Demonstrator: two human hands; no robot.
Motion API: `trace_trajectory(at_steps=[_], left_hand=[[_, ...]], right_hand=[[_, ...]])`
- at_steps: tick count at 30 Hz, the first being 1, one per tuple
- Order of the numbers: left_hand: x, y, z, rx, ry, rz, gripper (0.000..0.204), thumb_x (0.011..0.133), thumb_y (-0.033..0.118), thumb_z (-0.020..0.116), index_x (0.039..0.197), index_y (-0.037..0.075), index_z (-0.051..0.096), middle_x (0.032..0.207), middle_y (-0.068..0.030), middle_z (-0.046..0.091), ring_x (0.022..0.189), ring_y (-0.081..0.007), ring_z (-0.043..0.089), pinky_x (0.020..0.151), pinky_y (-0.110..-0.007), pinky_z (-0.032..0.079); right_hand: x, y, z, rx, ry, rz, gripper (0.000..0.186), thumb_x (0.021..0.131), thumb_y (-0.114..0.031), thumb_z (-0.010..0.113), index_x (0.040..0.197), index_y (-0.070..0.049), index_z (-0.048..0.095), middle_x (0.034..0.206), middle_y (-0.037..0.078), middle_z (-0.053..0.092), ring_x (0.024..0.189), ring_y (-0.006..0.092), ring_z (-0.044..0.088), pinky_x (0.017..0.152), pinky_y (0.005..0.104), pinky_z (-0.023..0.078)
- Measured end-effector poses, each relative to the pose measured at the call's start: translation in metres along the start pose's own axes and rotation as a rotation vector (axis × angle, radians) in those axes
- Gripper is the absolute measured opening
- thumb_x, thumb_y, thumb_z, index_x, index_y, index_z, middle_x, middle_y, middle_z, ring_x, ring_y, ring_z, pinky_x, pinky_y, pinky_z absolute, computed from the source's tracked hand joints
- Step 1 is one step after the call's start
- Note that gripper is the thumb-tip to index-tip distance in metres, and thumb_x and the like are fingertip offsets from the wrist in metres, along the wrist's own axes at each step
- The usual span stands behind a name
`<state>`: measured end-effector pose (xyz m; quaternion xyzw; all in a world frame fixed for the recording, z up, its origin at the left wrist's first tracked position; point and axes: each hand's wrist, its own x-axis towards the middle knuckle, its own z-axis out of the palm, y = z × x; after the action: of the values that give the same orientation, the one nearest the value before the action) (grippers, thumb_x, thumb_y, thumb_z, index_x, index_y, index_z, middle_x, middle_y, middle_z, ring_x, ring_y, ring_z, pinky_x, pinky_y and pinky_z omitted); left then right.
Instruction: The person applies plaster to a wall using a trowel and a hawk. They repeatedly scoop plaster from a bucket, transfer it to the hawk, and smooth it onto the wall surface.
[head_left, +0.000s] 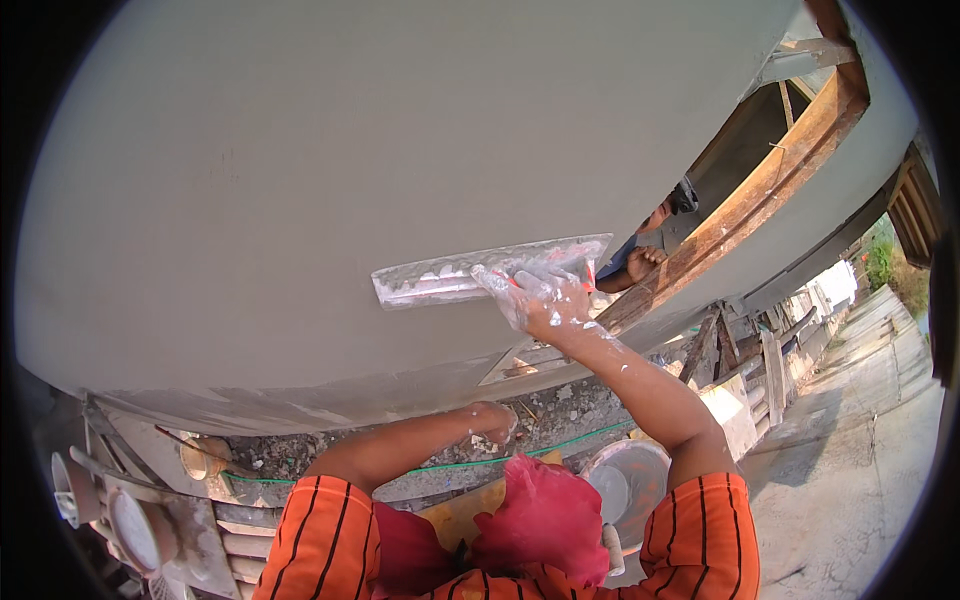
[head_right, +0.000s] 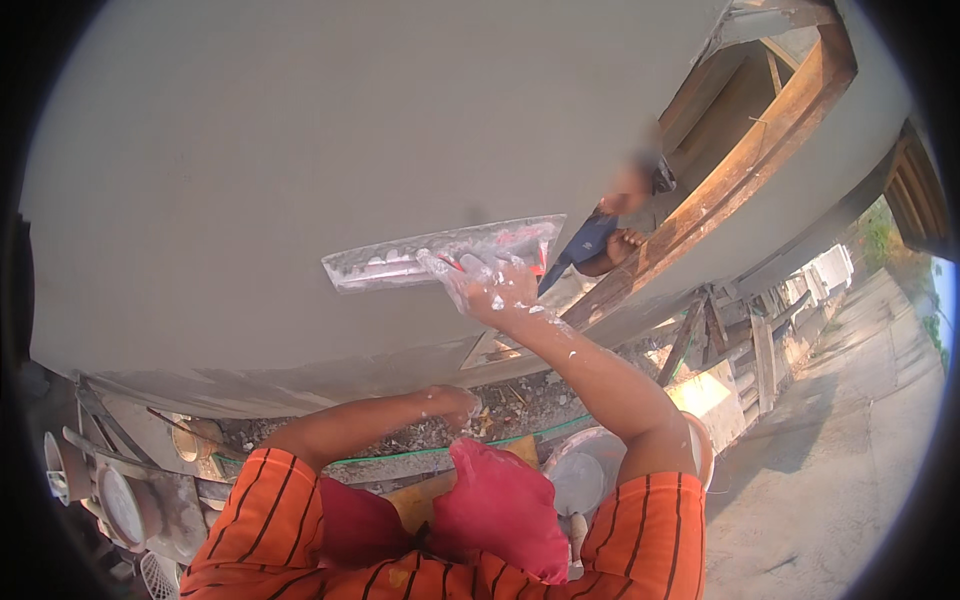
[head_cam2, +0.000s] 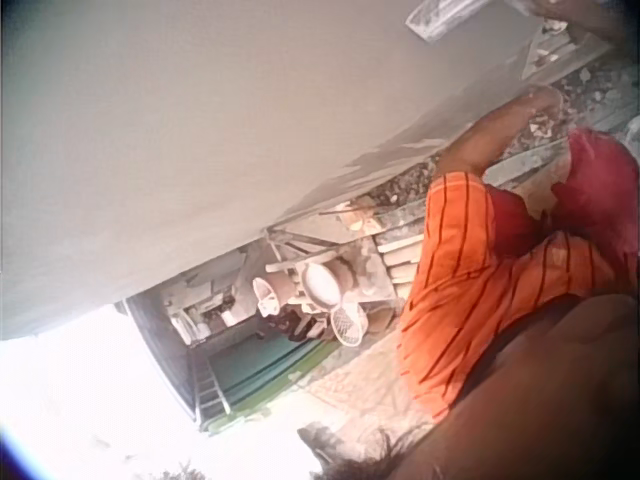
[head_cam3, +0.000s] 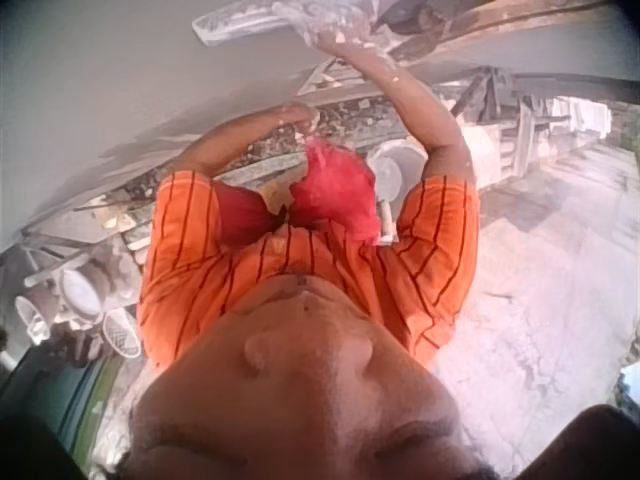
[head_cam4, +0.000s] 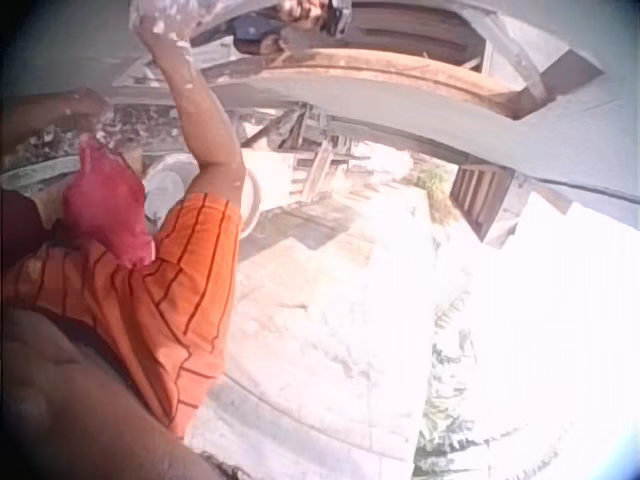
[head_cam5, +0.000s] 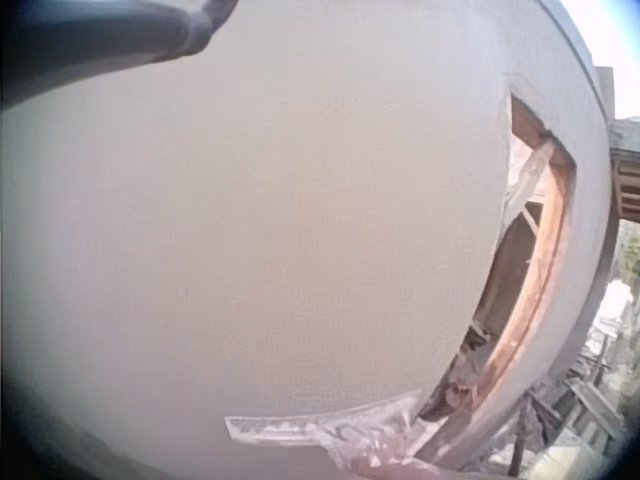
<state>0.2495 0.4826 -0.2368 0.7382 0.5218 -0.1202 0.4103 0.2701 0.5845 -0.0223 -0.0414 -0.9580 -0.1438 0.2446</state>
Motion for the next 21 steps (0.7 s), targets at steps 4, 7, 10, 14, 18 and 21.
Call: trace_trajectory(at_steps=[4,7,10,14,18,21], left_hand=[[-0.028,0.024,-0.014,-0.092,0.097,-0.064,0.024,0.066,0.016,0.064,0.087,0.004,0.064,0.085,-0.0154,0.066,0.076,-0.0329,0.063,0.063,-0.044,0.048],[-0.014,0.016,0.011,-0.072,0.076,-0.062,0.022,0.069,0.016,0.062,0.088,0.005,0.064,0.083,-0.0161,0.065,0.072,-0.0328,0.06,0.062,-0.044,0.047],[-0.02,0.016,0.0,-0.015,0.062,-0.046,0.023,0.07,0.016,0.061,0.091,0.006,0.063,0.083,-0.0163,0.065,0.07,-0.033,0.059,0.06,-0.044,0.046],[-0.012,0.023,0.011,-0.009,0.012,0.027,0.023,0.07,0.015,0.062,0.092,0.005,0.063,0.082,-0.0171,0.065,0.072,-0.0333,0.061,0.06,-0.043,0.047],[-0.013,0.013,0.029,0.012,0.066,0.081,0.023,0.07,0.016,0.064,0.089,0.003,0.064,0.082,-0.0184,0.065,0.076,-0.0331,0.064,0.061,-0.045,0.048],[-0.043,0.055,-0.015,0.05,-0.06,-0.016,0.025,0.072,0.013,0.058,0.093,0.005,0.068,0.093,-0.0175,0.067,0.086,-0.0317,0.065,0.069,-0.043,0.051]], right_hand=[[-0.095,-0.007,0.118,0.121,-0.41,0.173,0.028,0.081,-0.026,0.057,0.108,-0.026,0.064,0.092,0.005,0.066,0.083,0.0253,0.065,0.068,0.0431,0.052],[-0.137,-0.002,0.174,0.197,-0.91,0.26,0.03,0.085,-0.026,0.051,0.113,-0.023,0.061,0.109,0.01,0.064,0.098,0.0294,0.062,0.086,0.0467,0.047],[-0.152,0.007,0.179,0.172,-0.91,0.183,0.038,0.087,-0.037,0.048,0.121,-0.023,0.057,0.113,0.014,0.063,0.106,0.0349,0.058,0.092,0.049,0.043],[-0.086,0.001,0.042,0.19,-0.701,0.163,0.042,0.088,-0.035,0.046,0.125,-0.018,0.054,0.12,0.013,0.06,0.112,0.034,0.056,0.098,0.0478,0.039],[0.007,0.043,-0.126,0.217,0.183,0.204,0.041,0.074,-0.037,0.072,0.112,-0.023,0.065,0.091,0.01,0.069,0.08,0.026,0.066,0.074,0.0363,0.051],[0.068,0.11,-0.244,0.264,0.598,0.355,0.044,0.077,-0.028,0.074,0.112,-0.005,0.064,0.099,0.01,0.068,0.087,0.0134,0.063,0.079,0.0268,0.048]])
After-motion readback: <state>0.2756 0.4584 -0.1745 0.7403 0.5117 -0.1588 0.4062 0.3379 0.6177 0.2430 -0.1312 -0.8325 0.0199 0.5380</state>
